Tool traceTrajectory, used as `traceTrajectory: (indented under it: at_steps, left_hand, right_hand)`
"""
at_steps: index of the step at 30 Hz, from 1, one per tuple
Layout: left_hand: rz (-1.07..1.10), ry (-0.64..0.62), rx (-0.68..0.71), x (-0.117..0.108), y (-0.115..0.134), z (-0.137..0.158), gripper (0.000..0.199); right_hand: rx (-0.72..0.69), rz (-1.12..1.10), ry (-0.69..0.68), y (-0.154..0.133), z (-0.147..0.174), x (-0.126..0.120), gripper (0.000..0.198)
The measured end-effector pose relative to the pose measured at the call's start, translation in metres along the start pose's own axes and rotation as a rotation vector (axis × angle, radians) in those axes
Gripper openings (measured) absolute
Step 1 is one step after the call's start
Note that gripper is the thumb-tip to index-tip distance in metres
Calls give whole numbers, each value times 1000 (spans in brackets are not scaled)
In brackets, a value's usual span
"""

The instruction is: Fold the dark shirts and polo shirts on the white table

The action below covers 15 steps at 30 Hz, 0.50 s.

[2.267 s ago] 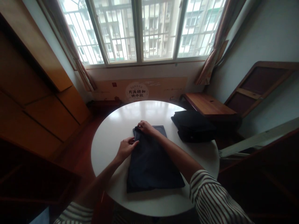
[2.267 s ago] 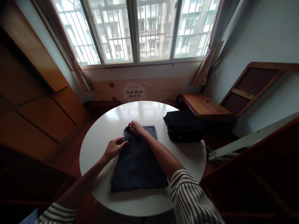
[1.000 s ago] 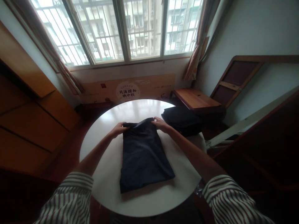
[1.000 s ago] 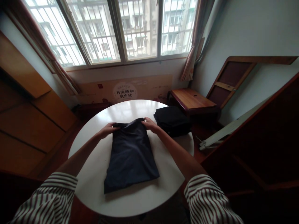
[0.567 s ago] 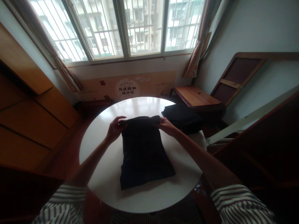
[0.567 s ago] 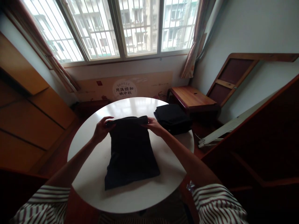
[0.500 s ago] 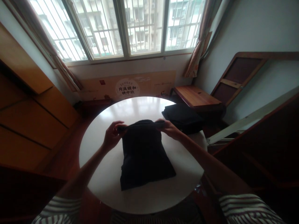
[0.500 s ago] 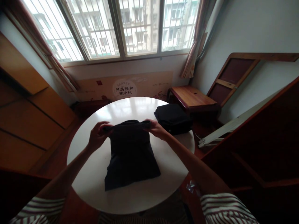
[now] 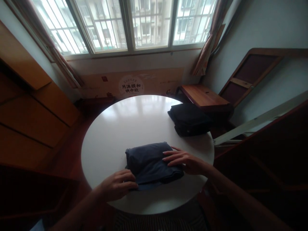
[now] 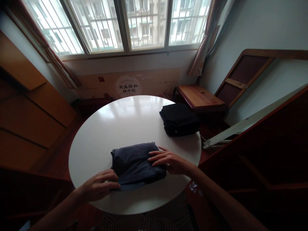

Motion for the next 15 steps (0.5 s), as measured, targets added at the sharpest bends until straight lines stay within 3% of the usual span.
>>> traceTrajectory:
  at_steps: [3, 5, 9, 12, 15]
  left_hand:
    - [52, 62, -86, -3, -3, 1, 21]
    - [68, 202, -211, -12, -18, -6, 17]
    - [45, 578, -574, -37, -87, -38, 11]
    - [-92, 724, -851, -53, -141, -53, 31]
    - [-288, 737, -1016, -60, -161, -44, 41]
  right_hand:
    - [34, -17, 89, 1, -6, -3, 33]
    - [124, -9, 281, 10, -19, -11, 27]
    - [404, -17, 688, 47, -57, -29, 30]
    - [691, 36, 741, 77, -72, -33, 43]
    - [857, 60, 675, 87, -64, -30, 50]
Point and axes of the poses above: each hand's wrist, its own z-axis away from the middle knuckle, its own x-axis out of the palm, y = z × x, the point moved 4 cm from there along -z, towards the middle knuckle, and after that the axes turned 12 degrees about y, right-handed, at the moved point
